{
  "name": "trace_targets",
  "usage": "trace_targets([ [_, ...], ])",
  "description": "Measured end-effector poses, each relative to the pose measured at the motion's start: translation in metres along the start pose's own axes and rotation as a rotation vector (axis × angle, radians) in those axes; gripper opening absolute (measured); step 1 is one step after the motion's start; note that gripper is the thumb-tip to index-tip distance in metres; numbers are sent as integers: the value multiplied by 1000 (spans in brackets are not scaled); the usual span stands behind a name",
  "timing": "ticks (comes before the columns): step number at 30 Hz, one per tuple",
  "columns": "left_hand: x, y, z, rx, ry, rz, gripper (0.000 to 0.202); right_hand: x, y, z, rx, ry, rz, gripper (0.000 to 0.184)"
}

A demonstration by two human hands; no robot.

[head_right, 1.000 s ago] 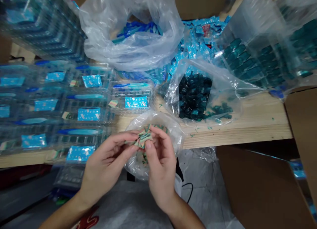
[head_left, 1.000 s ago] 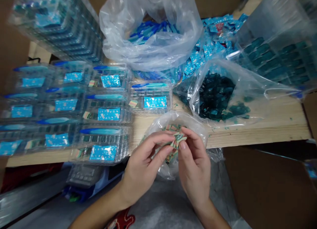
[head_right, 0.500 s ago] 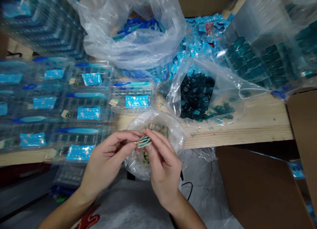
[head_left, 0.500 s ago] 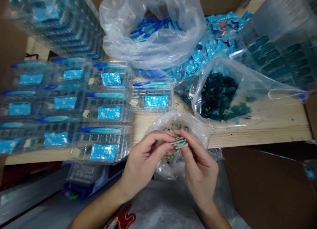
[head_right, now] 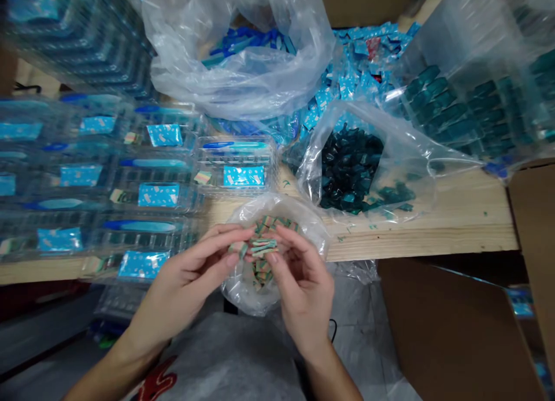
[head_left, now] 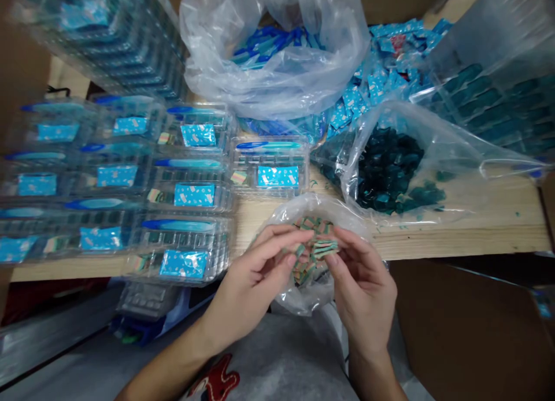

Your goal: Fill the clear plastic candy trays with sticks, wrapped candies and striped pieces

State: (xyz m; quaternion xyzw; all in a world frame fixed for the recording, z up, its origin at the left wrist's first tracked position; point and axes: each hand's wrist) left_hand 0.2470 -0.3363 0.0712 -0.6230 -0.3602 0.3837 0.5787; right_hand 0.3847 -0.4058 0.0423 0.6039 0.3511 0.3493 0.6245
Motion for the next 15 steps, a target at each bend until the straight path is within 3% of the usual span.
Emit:
trace_targets([
  [4,1,3,-8,-146,-157,12,31,-1,0,-2,237,75,-144,15],
  [8,3,1,-18,-161,-255,-77,26,-4,0,-10,299,107,-136,14],
  [12,0,-2,-18,-141,-226,-96,23,-5,-1,-13,277,12,-79,13],
  [15,-2,-1,-12,-88,-147,-107,23,-5,-3,-12,261,11,-47,15],
])
Point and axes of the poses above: each hand's wrist, its own x-axis towards the middle knuckle, its own z-axis out of the back of the hand, y = z × x, and after that the axes turned 9 degrees about -x, right-handed
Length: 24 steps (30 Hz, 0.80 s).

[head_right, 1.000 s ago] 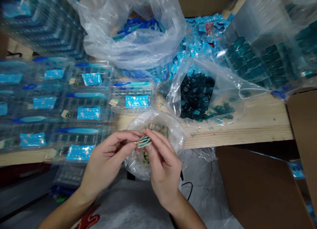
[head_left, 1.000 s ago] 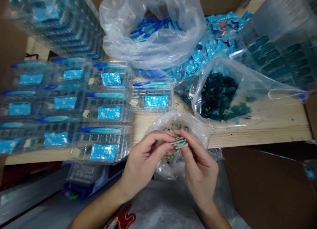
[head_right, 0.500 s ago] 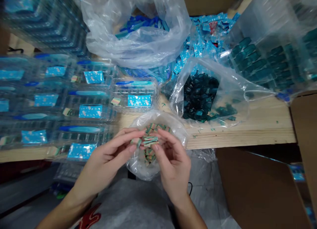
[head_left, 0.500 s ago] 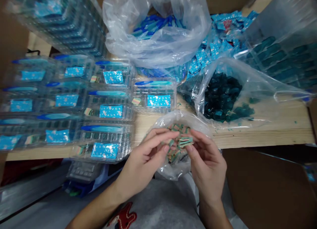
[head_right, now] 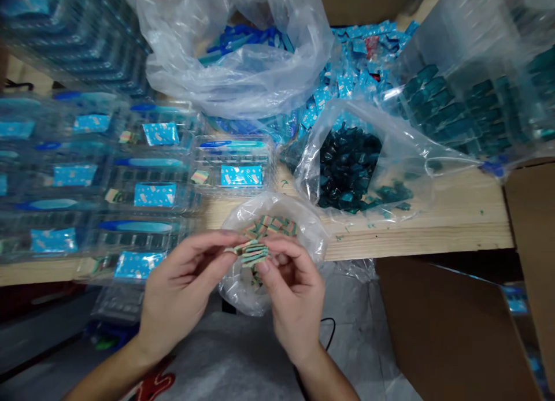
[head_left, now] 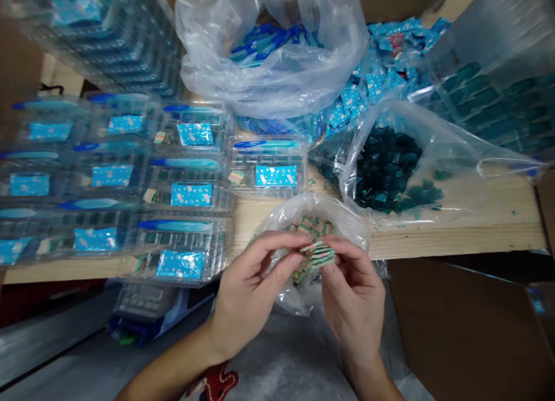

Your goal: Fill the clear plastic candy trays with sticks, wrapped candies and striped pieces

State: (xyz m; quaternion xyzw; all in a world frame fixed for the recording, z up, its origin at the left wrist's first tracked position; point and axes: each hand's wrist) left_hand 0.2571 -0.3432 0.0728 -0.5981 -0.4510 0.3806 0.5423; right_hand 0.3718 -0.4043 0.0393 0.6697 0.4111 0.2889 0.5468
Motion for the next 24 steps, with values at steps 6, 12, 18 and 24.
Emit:
trace_targets([
  [6,2,2,6,-26,112,-34,24,0,-3,3,-48,49,64,21],
  [12,4,2,8,6,141,-51,17,-4,-7,6,-94,95,76,27],
  [18,5,2,12,86,169,-89,11,-6,-8,8,-157,94,101,27],
  [24,4,7,19,27,234,-99,17,-6,-4,8,-219,75,109,24],
])
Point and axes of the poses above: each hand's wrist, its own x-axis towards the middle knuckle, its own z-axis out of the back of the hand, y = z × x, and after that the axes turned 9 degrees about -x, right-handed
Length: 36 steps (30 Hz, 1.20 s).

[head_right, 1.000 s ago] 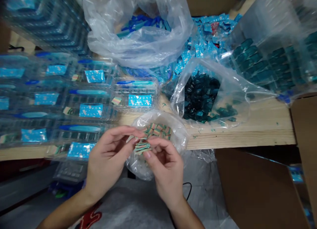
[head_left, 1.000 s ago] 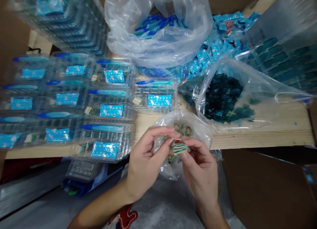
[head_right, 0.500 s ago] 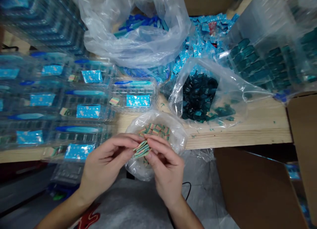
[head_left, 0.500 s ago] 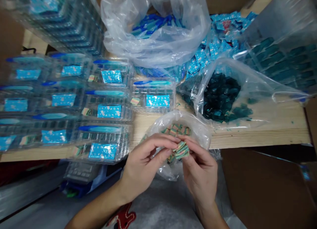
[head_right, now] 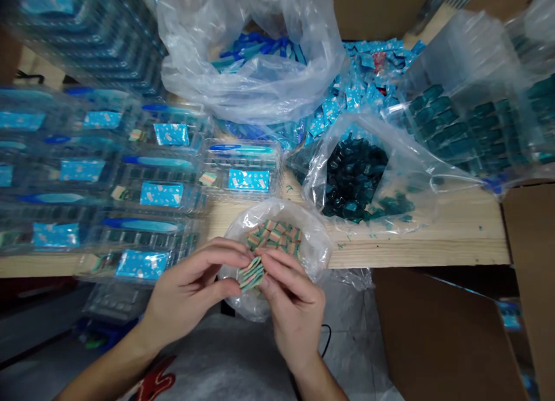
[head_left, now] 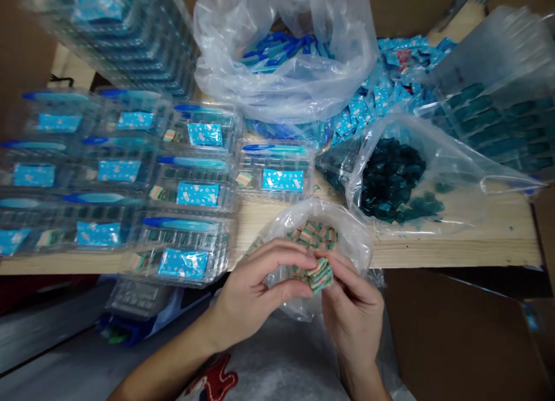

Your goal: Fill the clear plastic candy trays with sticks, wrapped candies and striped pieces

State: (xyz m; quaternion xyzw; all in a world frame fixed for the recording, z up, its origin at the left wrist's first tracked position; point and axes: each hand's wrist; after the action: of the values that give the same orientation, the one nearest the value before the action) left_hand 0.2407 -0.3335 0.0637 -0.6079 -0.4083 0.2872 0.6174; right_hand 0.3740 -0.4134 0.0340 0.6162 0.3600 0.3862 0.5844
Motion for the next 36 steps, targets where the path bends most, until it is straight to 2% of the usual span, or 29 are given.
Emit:
trace_targets([
  [5,-1,1,5,0,40,-34,25,-1,2,1,-11,37,17,23],
  [12,-2,-5,7,8,50,1,20,-3,3,1,-55,24,47,28],
  [19,-6,-4,3,-136,-100,146,10,-4,6,-3,-205,-8,107,28],
  [21,-9,-2,3,-112,-99,110,15,-5,6,-4,-206,-6,114,30],
  [25,-17,1,2,-120,-138,65,36,-7,4,-5,-211,-12,122,36],
  [30,-19,-1,-1,-184,-134,87,25,-10,4,-6,-263,-7,170,43],
  [36,-16,0,0,-229,-104,67,25,-10,5,-9,-312,-53,251,44],
])
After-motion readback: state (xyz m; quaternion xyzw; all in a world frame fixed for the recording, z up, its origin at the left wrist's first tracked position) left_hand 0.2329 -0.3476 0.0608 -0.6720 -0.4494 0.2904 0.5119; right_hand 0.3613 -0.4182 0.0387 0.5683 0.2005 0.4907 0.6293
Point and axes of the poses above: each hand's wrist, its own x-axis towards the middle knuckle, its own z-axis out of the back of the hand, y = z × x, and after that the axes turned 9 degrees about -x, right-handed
